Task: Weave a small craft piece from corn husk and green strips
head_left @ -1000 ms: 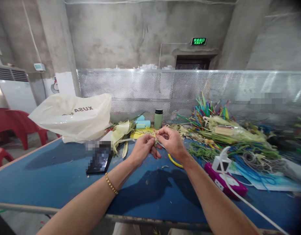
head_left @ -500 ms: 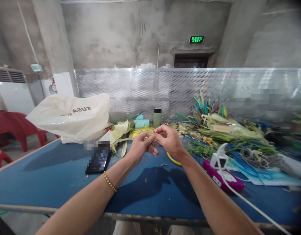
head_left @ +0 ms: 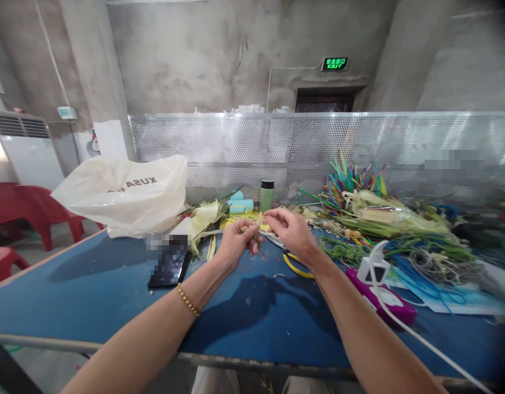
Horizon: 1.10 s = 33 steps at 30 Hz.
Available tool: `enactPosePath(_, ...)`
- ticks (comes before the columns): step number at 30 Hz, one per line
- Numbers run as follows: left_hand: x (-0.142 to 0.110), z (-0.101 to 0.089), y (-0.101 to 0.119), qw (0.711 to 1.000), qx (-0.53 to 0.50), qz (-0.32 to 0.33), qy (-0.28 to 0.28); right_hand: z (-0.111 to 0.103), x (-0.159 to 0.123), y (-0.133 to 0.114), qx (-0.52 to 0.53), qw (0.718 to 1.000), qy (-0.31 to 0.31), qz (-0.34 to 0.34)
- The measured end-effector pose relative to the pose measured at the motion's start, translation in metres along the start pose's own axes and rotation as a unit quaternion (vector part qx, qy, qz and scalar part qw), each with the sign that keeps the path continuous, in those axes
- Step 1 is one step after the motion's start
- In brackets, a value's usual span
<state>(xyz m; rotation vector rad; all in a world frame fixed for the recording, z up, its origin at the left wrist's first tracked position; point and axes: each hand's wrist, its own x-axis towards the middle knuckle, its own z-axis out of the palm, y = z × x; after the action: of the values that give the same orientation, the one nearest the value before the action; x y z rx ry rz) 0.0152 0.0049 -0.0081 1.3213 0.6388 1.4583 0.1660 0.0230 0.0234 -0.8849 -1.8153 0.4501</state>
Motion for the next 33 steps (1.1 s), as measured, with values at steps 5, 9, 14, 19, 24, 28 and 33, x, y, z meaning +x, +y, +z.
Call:
enactPosePath(5,-0.001,0.002,0.001,0.999,0.021,0.022,0.014,0.002,-0.003,0.003,-0.014,0.997,-0.067,0.026)
enactPosePath(9,-0.001,0.002,0.0,0.999,0.026,0.02,0.007,0.004,-0.004,0.005,-0.033,0.998,-0.056,0.025)
enactPosePath(14,-0.001,0.001,-0.002,0.999,0.035,0.012,0.0,0.003,-0.005,0.001,-0.049,0.997,-0.06,0.017)
enactPosePath(19,-0.002,0.002,-0.002,0.999,0.046,0.01,-0.012,0.0,-0.007,-0.006,-0.098,0.992,-0.073,-0.006)
enactPosePath(24,-0.002,0.003,0.0,0.999,0.042,0.017,-0.009,-0.002,-0.007,-0.01,-0.106,0.991,-0.073,-0.016)
enactPosePath(28,-0.003,0.005,0.0,0.999,0.046,0.019,-0.006,-0.003,-0.007,-0.01,-0.112,0.991,-0.077,-0.005)
enactPosePath(33,-0.005,0.006,0.0,0.998,0.06,0.017,-0.014,-0.005,-0.007,-0.009,-0.12,0.989,-0.087,-0.001)
